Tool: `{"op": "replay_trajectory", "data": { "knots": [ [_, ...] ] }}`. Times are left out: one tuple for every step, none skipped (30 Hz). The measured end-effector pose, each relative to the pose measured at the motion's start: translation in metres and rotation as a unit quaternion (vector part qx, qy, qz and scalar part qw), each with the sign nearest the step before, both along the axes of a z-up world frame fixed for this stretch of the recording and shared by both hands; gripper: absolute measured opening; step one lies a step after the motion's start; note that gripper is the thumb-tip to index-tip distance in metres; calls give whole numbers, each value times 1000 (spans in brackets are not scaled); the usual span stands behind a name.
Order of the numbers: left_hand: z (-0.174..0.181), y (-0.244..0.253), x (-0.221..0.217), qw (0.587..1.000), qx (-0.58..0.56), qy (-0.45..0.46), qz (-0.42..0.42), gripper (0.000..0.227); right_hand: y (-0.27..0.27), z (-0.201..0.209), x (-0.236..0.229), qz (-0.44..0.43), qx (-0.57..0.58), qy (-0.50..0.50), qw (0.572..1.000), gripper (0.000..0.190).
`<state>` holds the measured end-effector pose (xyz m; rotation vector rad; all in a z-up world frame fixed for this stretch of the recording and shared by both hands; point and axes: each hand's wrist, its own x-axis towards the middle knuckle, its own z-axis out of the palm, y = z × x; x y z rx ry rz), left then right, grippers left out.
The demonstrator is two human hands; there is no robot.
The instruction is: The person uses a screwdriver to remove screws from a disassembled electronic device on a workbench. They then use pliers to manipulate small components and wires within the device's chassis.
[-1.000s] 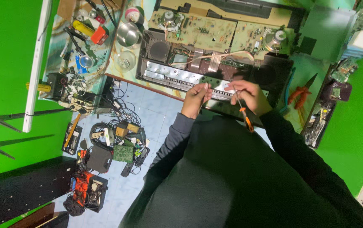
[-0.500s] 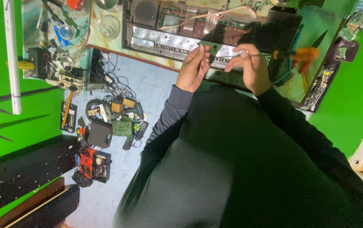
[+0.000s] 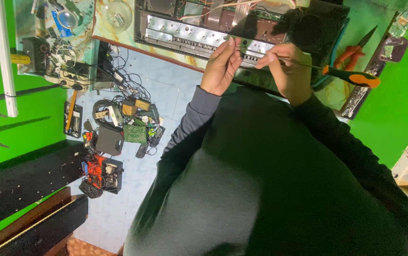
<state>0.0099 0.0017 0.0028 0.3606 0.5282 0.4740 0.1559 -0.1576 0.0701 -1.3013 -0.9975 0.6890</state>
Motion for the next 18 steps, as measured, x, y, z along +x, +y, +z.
{"op": "replay_trajectory", "data": {
  "knots": [
    [-1, 0, 1, 1000, 0, 1, -2, 24, 2, 2, 1, 7, -5, -7, 1000, 13],
    [-1, -1, 2, 1000, -1, 2, -6, 24, 4, 5, 1, 8, -20, -16, 1000, 13],
    [-1, -3, 3, 1000, -6, -12, -13, 24, 8, 7, 1, 8, -34, -24, 999, 13],
    [-1, -5, 5, 999, -10, -26, -21, 24, 11, 10, 0, 8, -48, -33, 998, 14],
    [0, -7, 6, 999, -15, -40, -28, 24, 12, 13, -2, 1, -41, -40, 998, 14],
    [0, -8, 8, 998, -34, -53, -25, 24, 14, 17, -3, -6, -32, -48, 998, 13],
    [0, -9, 10, 996, -53, -65, -21, 25, 15, 20, -4, -12, -23, -56, 998, 13],
    [0, -9, 11, 994, -73, -77, -18, 26, 15, 22, -5, -16, -19, -60, 998, 13],
    [0, -8, 12, 993, -73, -87, -20, 26, 14, 25, -6, -20, -16, -65, 998, 12],
    [-1, -8, 13, 992, -74, -98, -24, 26, 12, 26, -7, -24, -14, -70, 997, 12],
    [-2, -9, 14, 991, -75, -109, -27, 26, 12, 26, -7, -27, -14, -65, 997, 12],
    [-2, -8, 14, 991, -72, -106, -28, 26, 13, 25, -7, -29, -12, -62, 998, 12],
    [-2, -7, 15, 992, -69, -104, -29, 26, 13, 23, -6, -31, -11, -59, 998, 12],
    [-2, -7, 14, 992, -67, -101, -29, 26, 14, 21, -6, -32, -9, -49, 998, 12],
    [-2, -8, 15, 992, -72, -97, -28, 26, 14, 19, -6, -33, -6, -39, 999, 12],
    [-2, -7, 15, 992, -74, -94, -27, 26, 15, 18, -6, -34, -1, -29, 999, 12],
    [-1, -6, 16, 993, -77, -91, -27, 26, 15, 17, -5, -31, -2, -28, 999, 12],
    [-1, -6, 16, 993, -66, -89, -31, 27, 13, 18, -5, -29, -5, -26, 999, 12]
  ]
}}
